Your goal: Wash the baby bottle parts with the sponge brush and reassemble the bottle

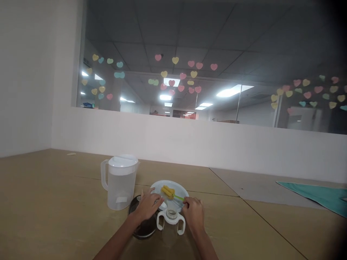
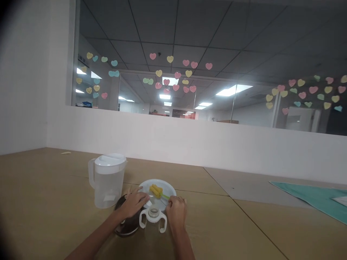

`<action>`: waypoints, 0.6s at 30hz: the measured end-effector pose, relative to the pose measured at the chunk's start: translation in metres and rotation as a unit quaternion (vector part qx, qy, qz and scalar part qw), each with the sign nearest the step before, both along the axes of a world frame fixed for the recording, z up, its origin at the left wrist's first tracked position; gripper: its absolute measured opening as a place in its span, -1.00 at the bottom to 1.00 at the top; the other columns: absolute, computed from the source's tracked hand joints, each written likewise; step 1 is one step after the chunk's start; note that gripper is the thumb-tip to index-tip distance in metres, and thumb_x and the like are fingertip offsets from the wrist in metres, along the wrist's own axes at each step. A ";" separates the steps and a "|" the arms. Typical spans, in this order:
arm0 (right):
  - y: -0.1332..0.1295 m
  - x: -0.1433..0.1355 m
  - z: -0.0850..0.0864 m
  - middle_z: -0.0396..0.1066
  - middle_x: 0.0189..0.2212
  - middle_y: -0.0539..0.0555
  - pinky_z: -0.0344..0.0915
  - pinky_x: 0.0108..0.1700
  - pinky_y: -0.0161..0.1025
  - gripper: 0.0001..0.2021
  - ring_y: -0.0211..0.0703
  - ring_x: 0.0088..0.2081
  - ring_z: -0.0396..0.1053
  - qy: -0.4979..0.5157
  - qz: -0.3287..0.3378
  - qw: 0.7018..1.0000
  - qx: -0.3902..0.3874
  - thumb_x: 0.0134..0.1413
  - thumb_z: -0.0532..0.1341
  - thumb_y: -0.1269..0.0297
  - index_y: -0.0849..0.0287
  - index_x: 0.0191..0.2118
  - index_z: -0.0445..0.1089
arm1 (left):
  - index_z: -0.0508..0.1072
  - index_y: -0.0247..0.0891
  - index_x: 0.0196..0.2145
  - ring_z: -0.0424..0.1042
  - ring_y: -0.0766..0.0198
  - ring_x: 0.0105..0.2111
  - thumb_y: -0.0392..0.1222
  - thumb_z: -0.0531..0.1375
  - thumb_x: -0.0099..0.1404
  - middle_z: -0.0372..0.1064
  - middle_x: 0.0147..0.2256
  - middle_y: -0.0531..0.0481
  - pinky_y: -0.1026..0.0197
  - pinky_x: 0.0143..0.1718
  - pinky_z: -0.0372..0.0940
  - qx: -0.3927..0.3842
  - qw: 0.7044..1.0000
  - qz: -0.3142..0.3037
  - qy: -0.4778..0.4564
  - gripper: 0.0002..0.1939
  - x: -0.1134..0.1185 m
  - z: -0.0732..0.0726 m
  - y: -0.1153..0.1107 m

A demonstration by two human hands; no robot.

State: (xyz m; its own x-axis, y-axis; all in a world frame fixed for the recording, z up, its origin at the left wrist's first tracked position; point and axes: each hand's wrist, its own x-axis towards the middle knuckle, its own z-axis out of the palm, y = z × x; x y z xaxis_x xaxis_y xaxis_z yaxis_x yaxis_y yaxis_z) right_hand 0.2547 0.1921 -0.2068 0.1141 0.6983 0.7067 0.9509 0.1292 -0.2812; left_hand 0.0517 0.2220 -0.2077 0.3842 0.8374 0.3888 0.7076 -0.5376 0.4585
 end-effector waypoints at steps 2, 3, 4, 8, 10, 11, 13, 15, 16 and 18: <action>0.000 0.000 -0.001 0.47 -0.50 0.04 0.03 -0.24 -0.27 -0.72 -0.20 -0.38 0.36 0.002 0.005 1.000 0.013 -0.20 0.03 0.62 0.19 -0.55 0.43 | 0.49 -0.12 -0.29 0.06 0.04 0.14 0.02 -0.12 0.35 0.42 -0.14 0.02 -0.26 0.17 -0.39 0.001 1.000 -0.007 -0.017 -0.59 0.002 0.002 0.002; 0.001 -0.001 -0.001 0.48 -0.49 0.04 0.04 -0.25 -0.27 -0.72 -0.20 -0.39 0.36 0.002 0.009 1.000 0.024 -0.20 0.02 0.62 0.19 -0.55 0.43 | 0.48 -0.12 -0.26 0.07 0.05 0.13 0.01 -0.11 0.35 0.41 -0.11 0.01 -0.25 0.18 -0.38 0.008 0.999 -0.006 -0.031 -0.60 0.002 0.002 0.002; 0.001 -0.001 -0.001 0.48 -0.49 0.04 0.04 -0.25 -0.27 -0.72 -0.20 -0.39 0.37 0.002 0.016 0.999 0.037 -0.20 0.02 0.62 0.19 -0.55 0.43 | 0.47 -0.12 -0.21 0.08 0.06 0.13 0.01 -0.10 0.34 0.38 -0.07 0.01 -0.23 0.19 -0.36 0.022 0.999 -0.005 -0.045 -0.62 0.001 0.002 0.002; -0.001 -0.003 0.002 0.50 -0.38 0.08 0.08 -0.21 -0.24 -0.71 -0.16 -0.31 0.39 0.004 0.074 0.991 0.115 -0.15 0.01 0.58 0.20 -0.51 0.46 | 0.33 -0.07 -0.01 0.03 0.08 0.15 -0.03 -0.02 0.31 0.28 0.03 0.03 -0.19 0.19 -0.23 0.119 0.989 -0.008 -0.085 -0.66 -0.001 0.000 -0.001; -0.002 -0.005 0.004 0.50 -0.35 0.09 0.11 -0.18 -0.21 -0.70 -0.14 -0.28 0.39 0.032 0.105 0.984 0.141 -0.11 0.00 0.54 0.20 -0.47 0.48 | 0.32 -0.11 -0.03 0.10 0.10 0.11 -0.05 0.00 0.30 0.28 0.00 -0.01 -0.11 0.15 -0.05 0.153 0.980 -0.010 -0.126 -0.68 -0.003 0.001 -0.002; -0.002 -0.005 0.005 0.50 -0.35 0.10 0.13 -0.17 -0.20 -0.70 -0.13 -0.28 0.39 0.064 0.114 0.981 0.144 -0.09 0.00 0.51 0.20 -0.44 0.48 | 0.33 -0.14 -0.07 0.16 0.11 0.06 -0.05 -0.01 0.30 0.30 -0.04 -0.04 -0.06 0.10 0.06 0.159 0.975 -0.006 -0.156 -0.70 -0.004 0.001 -0.002; -0.002 -0.005 0.006 0.50 -0.34 0.11 0.18 -0.18 -0.19 -0.71 -0.10 -0.28 0.39 0.163 0.118 0.971 0.131 -0.05 0.01 0.41 0.20 -0.37 0.50 | 0.33 -0.20 -0.15 0.27 0.13 -0.06 -0.07 -0.01 0.30 0.31 -0.14 -0.09 0.02 -0.01 0.20 0.160 0.964 0.013 -0.211 -0.75 -0.007 0.002 -0.003; -0.001 -0.004 0.006 0.50 -0.32 0.13 0.24 -0.20 -0.20 -0.71 -0.07 -0.27 0.40 0.277 0.121 0.947 0.108 -0.06 0.04 0.32 0.21 -0.32 0.50 | 0.30 -0.21 -0.14 0.29 0.14 -0.11 -0.11 0.04 0.26 0.27 -0.16 -0.09 0.04 -0.06 0.24 0.167 0.956 0.038 -0.237 -0.76 -0.011 0.002 -0.004; 0.000 -0.003 0.006 0.50 -0.31 0.14 0.26 -0.22 -0.20 -0.70 -0.07 -0.26 0.41 0.323 0.130 0.932 0.097 -0.07 0.05 0.30 0.22 -0.31 0.50 | 0.27 -0.20 -0.09 0.28 0.13 -0.09 -0.15 0.09 0.22 0.23 -0.13 -0.09 0.03 -0.05 0.24 0.176 0.954 0.049 -0.238 -0.72 -0.014 0.002 -0.005; 0.000 -0.002 0.006 0.50 -0.35 0.14 0.28 -0.26 -0.22 -0.71 -0.06 -0.29 0.42 0.359 0.160 0.916 0.080 -0.12 0.06 0.29 0.21 -0.37 0.51 | 0.19 -0.17 0.02 0.22 0.11 -0.03 -0.22 0.15 0.14 0.13 -0.05 -0.10 0.00 0.00 0.21 0.191 0.952 0.062 -0.232 -0.53 -0.018 0.000 -0.006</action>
